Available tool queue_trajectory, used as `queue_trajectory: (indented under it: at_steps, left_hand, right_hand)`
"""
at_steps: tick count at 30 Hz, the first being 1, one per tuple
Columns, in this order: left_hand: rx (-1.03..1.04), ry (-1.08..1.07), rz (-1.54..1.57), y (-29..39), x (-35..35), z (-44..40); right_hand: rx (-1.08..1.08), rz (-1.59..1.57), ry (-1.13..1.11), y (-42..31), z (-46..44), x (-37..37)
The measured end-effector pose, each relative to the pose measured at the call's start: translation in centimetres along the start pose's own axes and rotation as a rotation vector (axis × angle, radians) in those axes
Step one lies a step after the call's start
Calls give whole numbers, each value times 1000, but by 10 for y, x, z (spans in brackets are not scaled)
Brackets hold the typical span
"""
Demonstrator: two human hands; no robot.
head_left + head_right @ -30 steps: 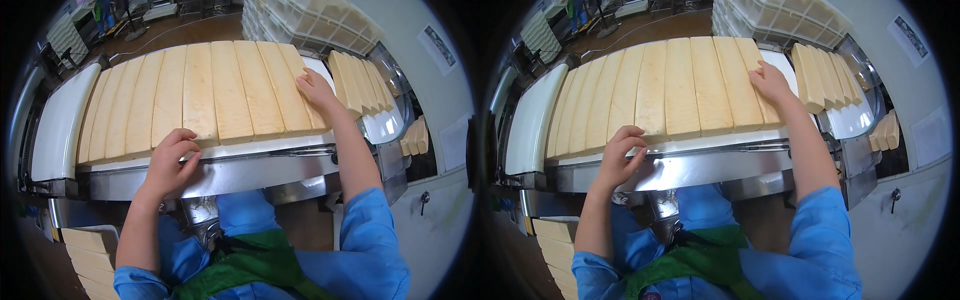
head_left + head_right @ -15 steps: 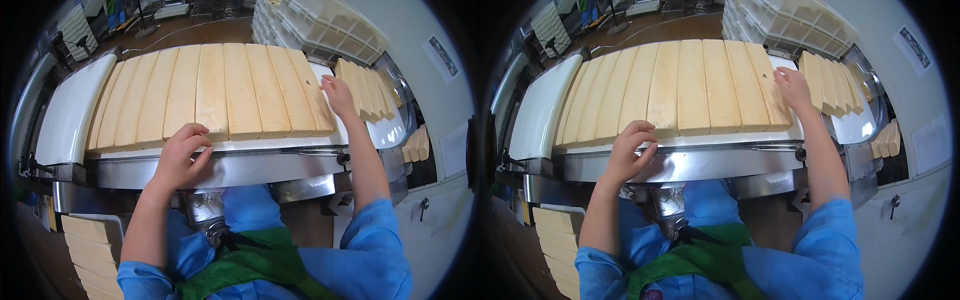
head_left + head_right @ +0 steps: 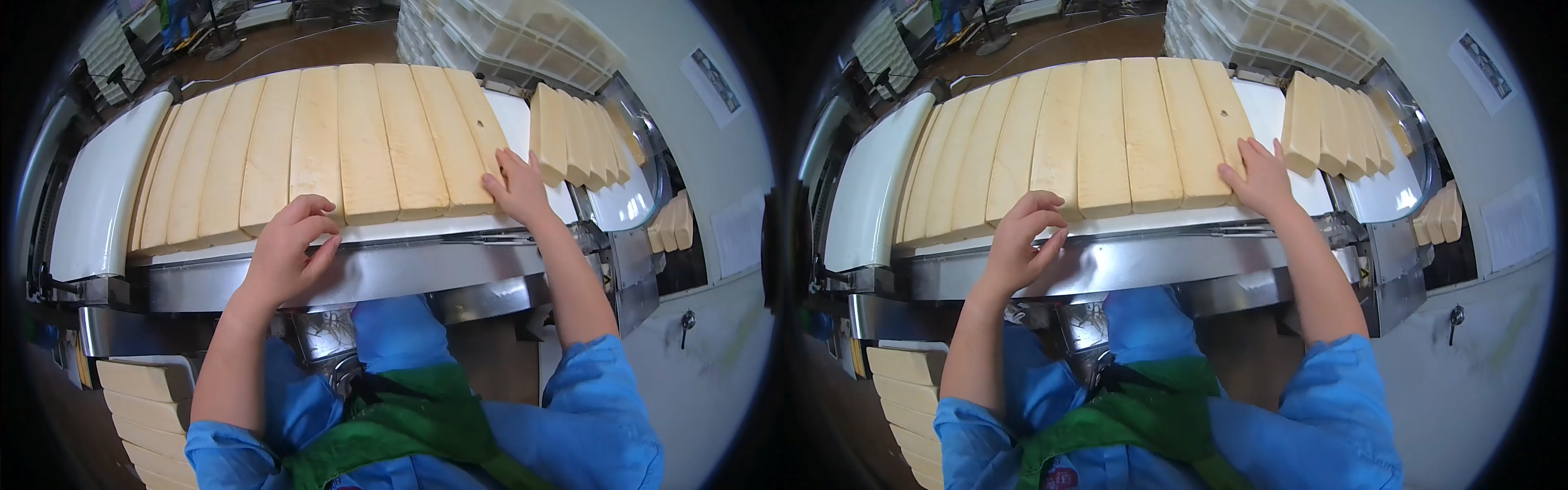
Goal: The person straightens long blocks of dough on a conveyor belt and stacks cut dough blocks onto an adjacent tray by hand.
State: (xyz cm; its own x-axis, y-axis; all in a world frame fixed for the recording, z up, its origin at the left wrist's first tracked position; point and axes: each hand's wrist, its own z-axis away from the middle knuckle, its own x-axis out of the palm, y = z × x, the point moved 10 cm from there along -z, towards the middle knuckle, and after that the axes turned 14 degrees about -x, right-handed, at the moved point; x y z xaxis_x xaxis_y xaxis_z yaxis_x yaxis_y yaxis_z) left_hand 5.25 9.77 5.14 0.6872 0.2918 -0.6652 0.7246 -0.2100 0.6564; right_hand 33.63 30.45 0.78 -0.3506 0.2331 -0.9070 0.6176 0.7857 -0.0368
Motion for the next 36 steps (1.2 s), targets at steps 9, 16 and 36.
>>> queue_trajectory:
  at_steps: [9,16,36]
  left_hand:
    - [-30,0,-32,-2,-3,6]
    - [-39,-36,-72,-5,5,1]
    - [-68,35,19,-15,-12,-7]
  right_hand:
    - [89,-145,65,13,-27,-42]
    - [150,-77,-152,14,-62,17]
    - [402,119,-53,162,43,-4]
